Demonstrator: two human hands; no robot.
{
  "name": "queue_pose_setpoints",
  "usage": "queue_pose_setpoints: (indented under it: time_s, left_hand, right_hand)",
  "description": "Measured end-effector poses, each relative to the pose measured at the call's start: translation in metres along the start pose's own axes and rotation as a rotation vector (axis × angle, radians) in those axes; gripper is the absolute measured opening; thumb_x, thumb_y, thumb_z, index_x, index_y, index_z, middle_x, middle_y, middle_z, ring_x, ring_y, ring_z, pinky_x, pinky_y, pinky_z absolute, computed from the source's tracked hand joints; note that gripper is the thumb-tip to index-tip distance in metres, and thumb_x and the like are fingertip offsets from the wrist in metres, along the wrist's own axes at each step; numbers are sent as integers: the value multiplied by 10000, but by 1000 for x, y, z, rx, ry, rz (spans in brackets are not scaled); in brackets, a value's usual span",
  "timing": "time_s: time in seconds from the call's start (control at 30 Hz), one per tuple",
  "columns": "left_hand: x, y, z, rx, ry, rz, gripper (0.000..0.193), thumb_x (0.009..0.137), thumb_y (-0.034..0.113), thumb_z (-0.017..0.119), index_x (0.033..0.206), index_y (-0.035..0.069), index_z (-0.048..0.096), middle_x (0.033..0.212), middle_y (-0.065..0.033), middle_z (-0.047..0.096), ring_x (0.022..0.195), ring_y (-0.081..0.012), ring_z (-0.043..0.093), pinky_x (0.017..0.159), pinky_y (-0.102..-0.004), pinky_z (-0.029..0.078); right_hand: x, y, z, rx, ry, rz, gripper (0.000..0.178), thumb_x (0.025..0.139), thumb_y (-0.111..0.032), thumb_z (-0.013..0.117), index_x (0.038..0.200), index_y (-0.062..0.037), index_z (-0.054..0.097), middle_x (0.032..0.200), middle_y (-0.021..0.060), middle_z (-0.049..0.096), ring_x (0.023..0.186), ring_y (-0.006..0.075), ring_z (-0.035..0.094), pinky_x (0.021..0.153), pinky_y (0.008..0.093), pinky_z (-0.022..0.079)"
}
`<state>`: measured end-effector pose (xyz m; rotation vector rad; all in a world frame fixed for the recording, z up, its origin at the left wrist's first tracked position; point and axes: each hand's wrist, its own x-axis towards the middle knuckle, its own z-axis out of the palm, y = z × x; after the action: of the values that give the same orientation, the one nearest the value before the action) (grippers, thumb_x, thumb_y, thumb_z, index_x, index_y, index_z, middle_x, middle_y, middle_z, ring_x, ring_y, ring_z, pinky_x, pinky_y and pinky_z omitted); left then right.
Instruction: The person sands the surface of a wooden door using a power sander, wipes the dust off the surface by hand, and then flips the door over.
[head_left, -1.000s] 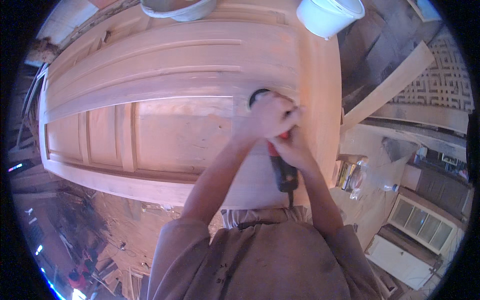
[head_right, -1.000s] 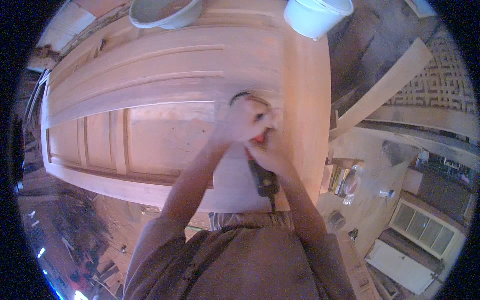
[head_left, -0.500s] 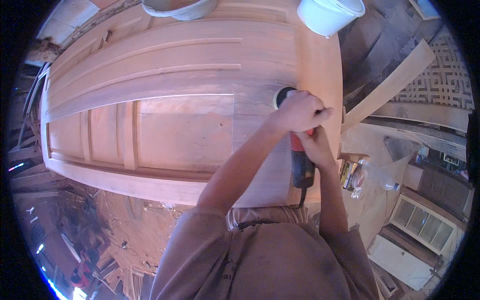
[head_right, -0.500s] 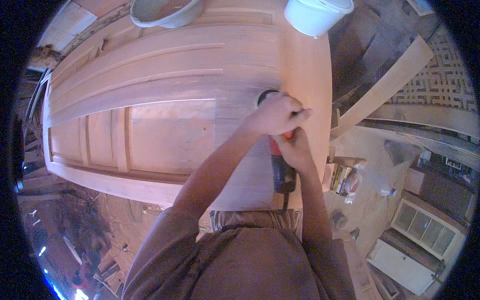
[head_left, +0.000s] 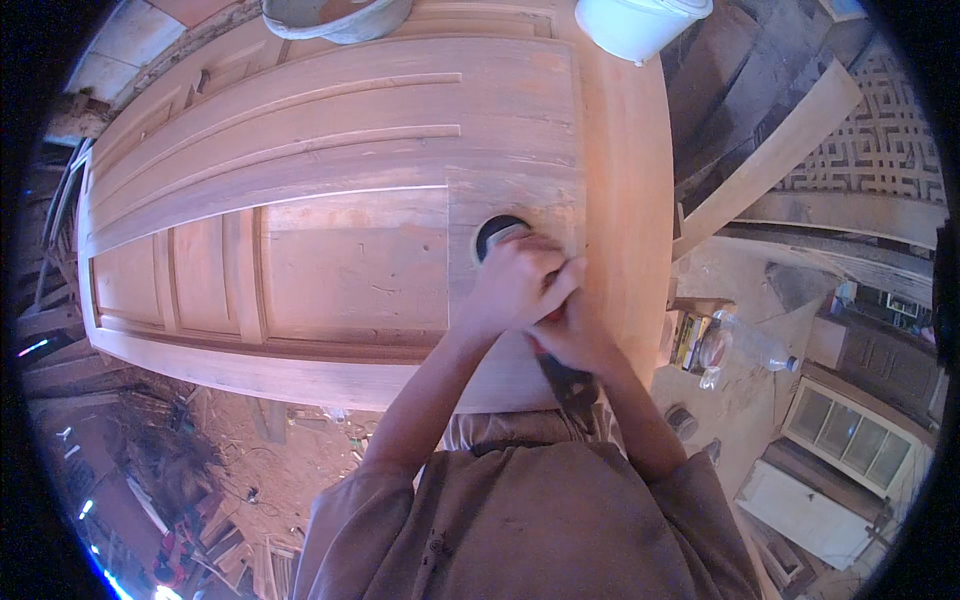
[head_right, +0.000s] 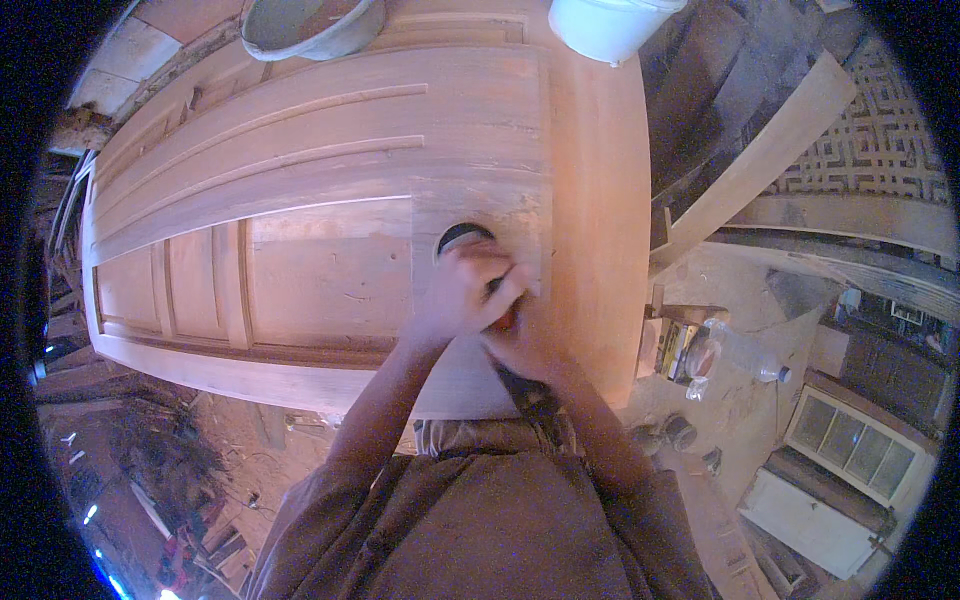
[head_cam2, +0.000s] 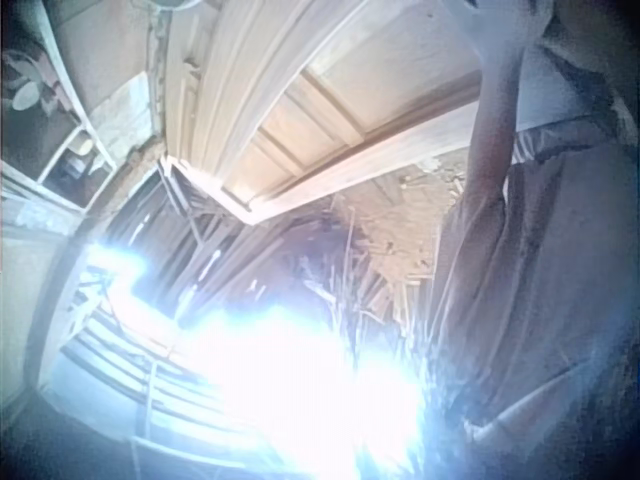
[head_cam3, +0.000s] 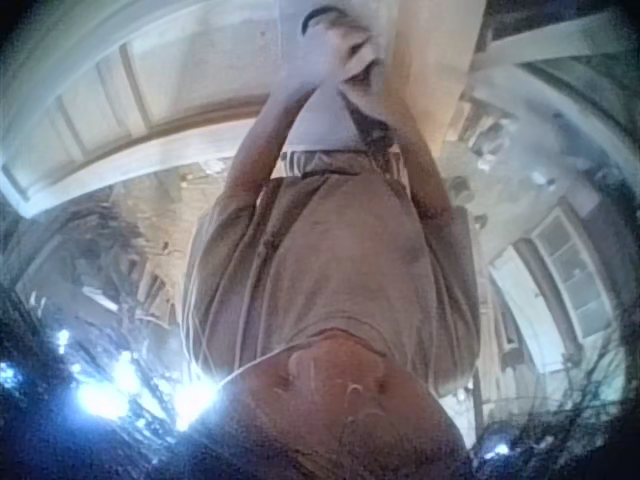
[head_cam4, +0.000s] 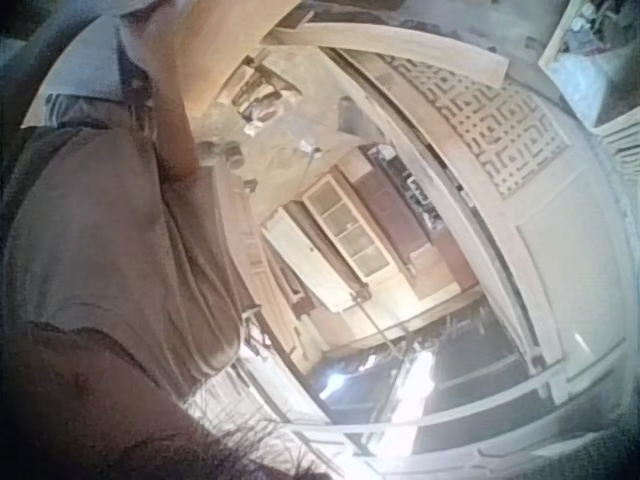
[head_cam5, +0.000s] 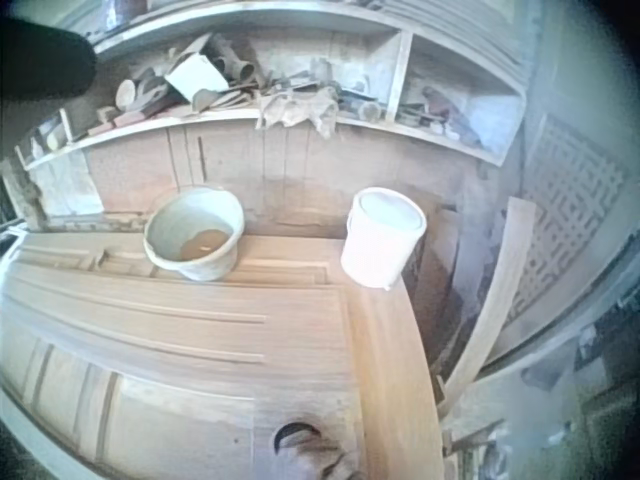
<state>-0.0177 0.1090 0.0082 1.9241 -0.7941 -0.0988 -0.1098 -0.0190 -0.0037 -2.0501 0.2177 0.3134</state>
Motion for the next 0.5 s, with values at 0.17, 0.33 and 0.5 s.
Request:
queue_pose_setpoints:
  time_s: [0.17,0.33,0.5]
  left_hand:
    - [64,-10,39,-73,-43,106,434,901,276,579,562,6,554,593,-175,562,584,-380,583,614,-462,464]
    - [88,-30,14,-3,-58,52,473,892,391,564,591,34,635,665,-146,648,652,-362,647,639,-448,512]
    - [65,-73,-45,-68,75,27,371,892,280,605,632,25,669,585,-152,600,562,-339,608,580,-407,488]
  right_hand:
    - [25,-19,-51,258,-4,121,272,852,-214,711,929,18,593,728,67,629,623,136,616,543,308,502]
    - [60,-23,-38,237,38,83,295,862,-277,704,852,2,609,664,64,621,583,144,615,543,310,507]
    - [107,-48,3,-53,-119,116,381,821,-360,722,895,4,641,747,118,682,722,238,679,704,368,538]
